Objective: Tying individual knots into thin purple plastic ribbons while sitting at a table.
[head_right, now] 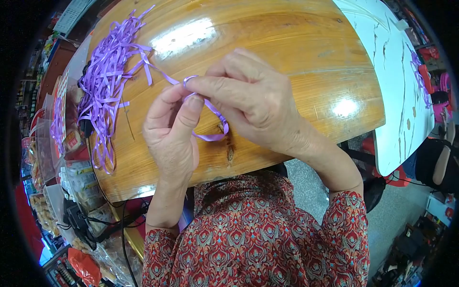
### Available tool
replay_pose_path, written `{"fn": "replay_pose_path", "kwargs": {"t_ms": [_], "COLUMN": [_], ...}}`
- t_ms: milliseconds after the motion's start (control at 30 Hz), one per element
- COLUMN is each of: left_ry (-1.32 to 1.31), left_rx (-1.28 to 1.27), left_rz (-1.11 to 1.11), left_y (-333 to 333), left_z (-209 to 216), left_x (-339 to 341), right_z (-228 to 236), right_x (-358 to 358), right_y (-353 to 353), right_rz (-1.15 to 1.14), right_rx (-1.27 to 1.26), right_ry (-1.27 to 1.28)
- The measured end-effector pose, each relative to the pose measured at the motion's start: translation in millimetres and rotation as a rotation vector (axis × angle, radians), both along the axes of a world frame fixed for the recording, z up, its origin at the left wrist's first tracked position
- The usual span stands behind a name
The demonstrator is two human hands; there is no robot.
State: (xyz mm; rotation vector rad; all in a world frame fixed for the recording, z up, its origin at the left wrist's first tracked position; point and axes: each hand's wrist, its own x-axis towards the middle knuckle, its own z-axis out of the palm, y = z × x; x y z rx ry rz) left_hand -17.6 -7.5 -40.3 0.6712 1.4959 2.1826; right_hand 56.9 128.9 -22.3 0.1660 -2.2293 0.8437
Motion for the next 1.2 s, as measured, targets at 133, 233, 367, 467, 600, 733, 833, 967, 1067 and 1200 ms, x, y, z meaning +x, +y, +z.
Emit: {"fn": "replay_pose_path", "kwargs": {"t_ms": [133,233,367,467,600,733,833,967,1067,1200], "left_ry": [0.000,-0.062,-0.248,-0.288,-0.176,-0.134,-0.172,-0.286,-0.315,-0.329], "left_rx": [-0.004,0.047,0.136,0.071,-0.087,-0.232,-0.271,-0.336,-0.359,-0.280], "left_rz": [-0.003,-0.027,-0.129,-0.172,-0.168,-0.166,-0.261,-0.449,-0.415,-0.281], "left_y": [-2,-4,-8,-12,-20,-26,-30,-34,-32,-27], "left_z": [3,6,10,12,16,17,15,18,16,10], "left_x": [-3,-2,-2,-4,-7,-10,-18,-26,-24,-16], "right_z": [-1,0,6,2,4,4,4,8,6,2], "right_x": [-3,-2,4,4,2,-1,-5,-7,-12,-11], "right_y": [0,-3,-2,-1,2,6,12,20,24,22], "right_rz": [-0.004,0.025,0.165,0.221,0.120,0.152,0.232,0.358,0.329,0.175], "right_rx": [0.073,-0.084,-0.647,-0.576,0.145,0.395,0.480,0.499,0.447,0.255], "right_ry": [0.077,0.000,-0.283,-0.316,-0.073,0.096,0.158,0.162,0.134,0.103]}}
